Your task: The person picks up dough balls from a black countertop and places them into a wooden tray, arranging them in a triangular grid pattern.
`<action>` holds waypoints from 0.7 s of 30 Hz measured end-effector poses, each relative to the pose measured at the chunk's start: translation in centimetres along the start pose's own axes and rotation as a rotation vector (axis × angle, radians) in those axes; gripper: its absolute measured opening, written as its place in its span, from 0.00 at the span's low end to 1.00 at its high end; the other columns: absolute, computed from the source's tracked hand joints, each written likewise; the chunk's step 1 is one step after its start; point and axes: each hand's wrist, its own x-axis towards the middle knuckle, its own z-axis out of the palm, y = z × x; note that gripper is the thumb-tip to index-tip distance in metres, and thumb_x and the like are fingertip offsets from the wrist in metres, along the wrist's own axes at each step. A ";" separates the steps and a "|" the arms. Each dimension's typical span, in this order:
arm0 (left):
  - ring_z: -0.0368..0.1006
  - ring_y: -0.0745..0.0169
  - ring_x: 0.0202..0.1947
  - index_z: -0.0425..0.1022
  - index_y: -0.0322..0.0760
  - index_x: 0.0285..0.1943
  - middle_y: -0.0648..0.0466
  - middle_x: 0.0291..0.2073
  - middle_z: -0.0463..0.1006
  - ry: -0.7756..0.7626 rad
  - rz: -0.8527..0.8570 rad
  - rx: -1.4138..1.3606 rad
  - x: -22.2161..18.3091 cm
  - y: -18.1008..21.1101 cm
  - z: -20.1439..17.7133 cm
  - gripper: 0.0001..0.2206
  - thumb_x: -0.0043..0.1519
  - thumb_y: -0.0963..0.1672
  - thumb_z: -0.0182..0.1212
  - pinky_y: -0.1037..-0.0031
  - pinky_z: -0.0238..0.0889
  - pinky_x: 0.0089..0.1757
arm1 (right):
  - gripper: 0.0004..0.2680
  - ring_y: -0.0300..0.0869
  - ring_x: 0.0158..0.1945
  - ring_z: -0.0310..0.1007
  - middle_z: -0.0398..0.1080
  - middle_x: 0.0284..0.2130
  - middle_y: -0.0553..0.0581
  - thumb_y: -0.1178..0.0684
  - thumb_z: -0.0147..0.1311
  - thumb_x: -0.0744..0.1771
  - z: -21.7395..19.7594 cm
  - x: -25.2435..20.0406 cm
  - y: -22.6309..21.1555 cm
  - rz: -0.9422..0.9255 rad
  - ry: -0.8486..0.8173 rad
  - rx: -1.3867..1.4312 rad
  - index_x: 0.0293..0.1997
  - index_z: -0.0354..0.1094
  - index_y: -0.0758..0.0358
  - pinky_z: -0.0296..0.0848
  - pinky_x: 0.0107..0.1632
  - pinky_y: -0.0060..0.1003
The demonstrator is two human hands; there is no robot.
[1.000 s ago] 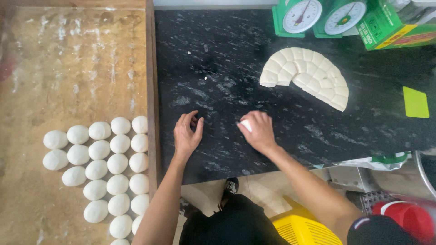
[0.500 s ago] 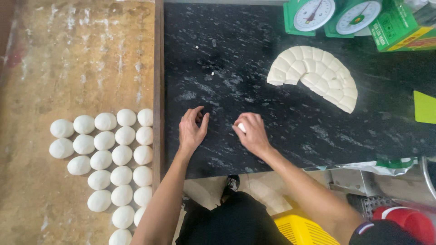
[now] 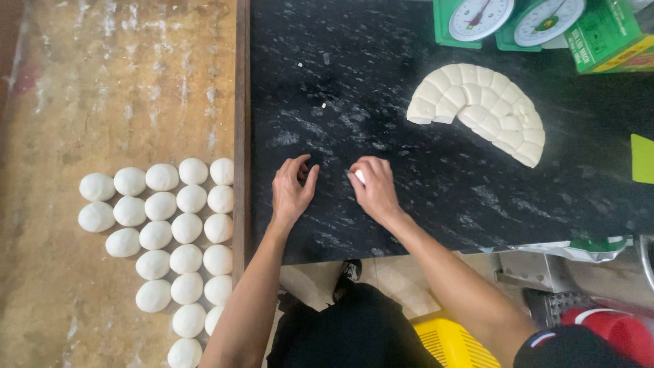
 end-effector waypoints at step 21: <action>0.73 0.57 0.27 0.80 0.31 0.51 0.49 0.30 0.77 -0.021 -0.071 0.018 0.2 0.0 0.0 0.15 0.58 0.44 0.71 0.68 0.69 0.34 | 0.08 0.56 0.48 0.67 0.69 0.41 0.59 0.53 0.66 0.66 1.1 5.4 8.0 0.108 0.207 -0.142 0.38 0.68 0.60 0.65 0.53 0.50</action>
